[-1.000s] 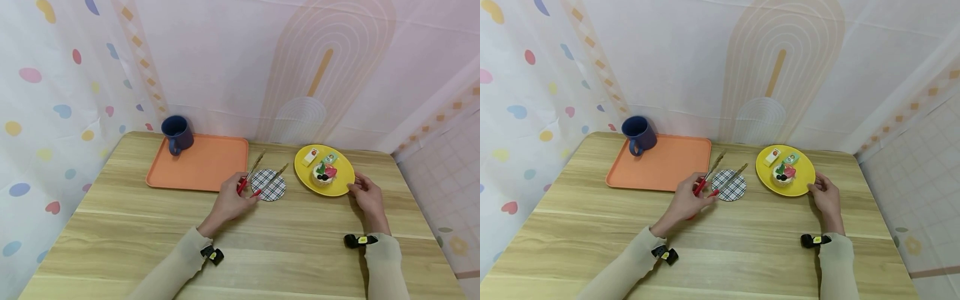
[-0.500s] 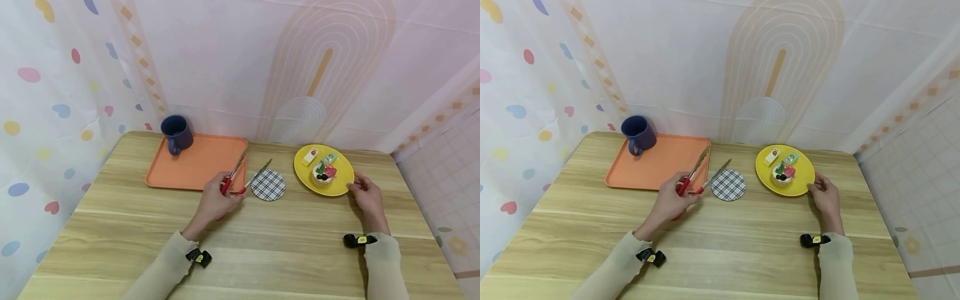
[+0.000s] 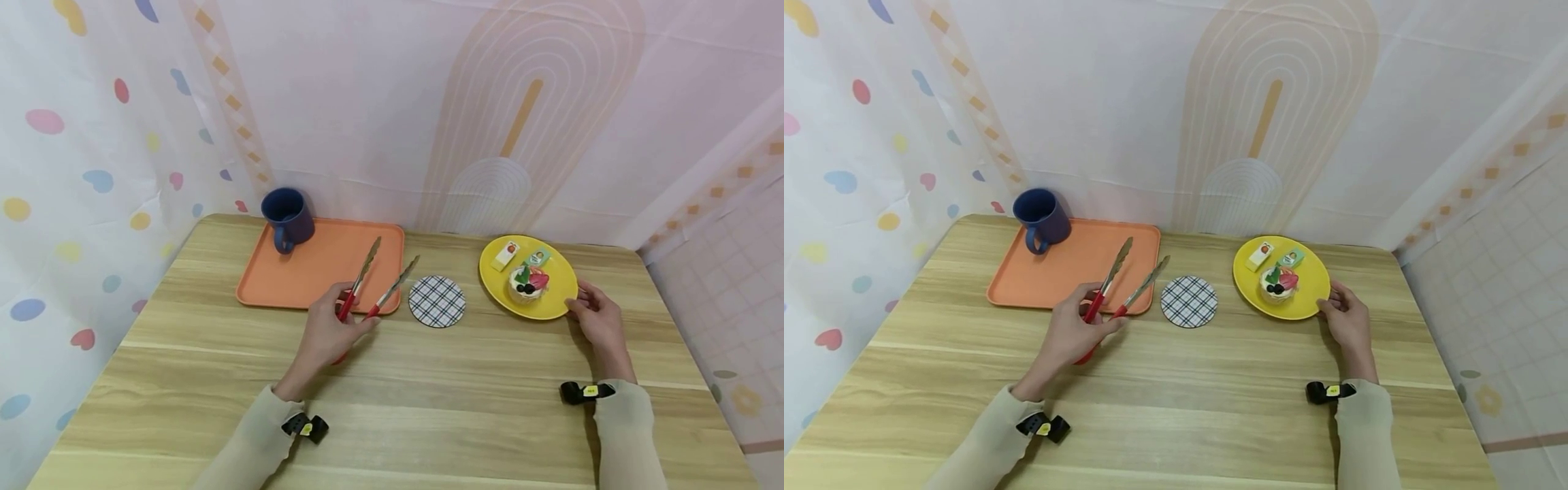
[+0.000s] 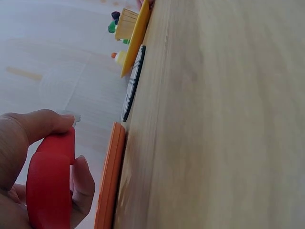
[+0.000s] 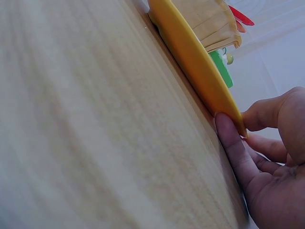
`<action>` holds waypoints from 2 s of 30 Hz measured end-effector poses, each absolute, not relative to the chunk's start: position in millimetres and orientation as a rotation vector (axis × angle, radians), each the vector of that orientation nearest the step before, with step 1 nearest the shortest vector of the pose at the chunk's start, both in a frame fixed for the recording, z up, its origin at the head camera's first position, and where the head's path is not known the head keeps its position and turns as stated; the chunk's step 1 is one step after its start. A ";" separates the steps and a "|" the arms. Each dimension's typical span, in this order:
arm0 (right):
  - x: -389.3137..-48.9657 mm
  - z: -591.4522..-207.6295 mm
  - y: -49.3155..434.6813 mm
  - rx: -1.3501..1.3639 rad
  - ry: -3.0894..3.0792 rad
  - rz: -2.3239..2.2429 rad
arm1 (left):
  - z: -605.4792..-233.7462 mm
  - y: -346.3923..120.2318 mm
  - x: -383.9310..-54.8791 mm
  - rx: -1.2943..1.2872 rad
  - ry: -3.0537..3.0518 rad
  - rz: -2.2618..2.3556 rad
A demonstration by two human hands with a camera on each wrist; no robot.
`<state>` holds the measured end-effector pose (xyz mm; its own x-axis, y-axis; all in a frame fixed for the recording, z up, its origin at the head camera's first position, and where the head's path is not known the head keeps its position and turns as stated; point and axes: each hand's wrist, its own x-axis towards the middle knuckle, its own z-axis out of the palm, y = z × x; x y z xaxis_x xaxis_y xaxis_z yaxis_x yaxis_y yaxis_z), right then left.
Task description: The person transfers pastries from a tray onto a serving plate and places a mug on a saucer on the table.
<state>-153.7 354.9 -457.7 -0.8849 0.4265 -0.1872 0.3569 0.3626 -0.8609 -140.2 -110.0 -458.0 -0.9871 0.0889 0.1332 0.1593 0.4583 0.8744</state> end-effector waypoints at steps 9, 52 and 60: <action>-154.1 -457.3 354.2 -0.732 -2.535 1.566 | -459.8 -122.1 -133.5 -0.121 -2.655 -1.565; -156.9 -456.4 354.5 -0.763 -2.503 1.597 | -456.2 -186.0 -108.6 0.331 -2.755 -1.436; -155.9 -456.7 354.7 -0.765 -2.510 1.598 | -456.8 -192.9 -103.5 0.402 -2.769 -1.398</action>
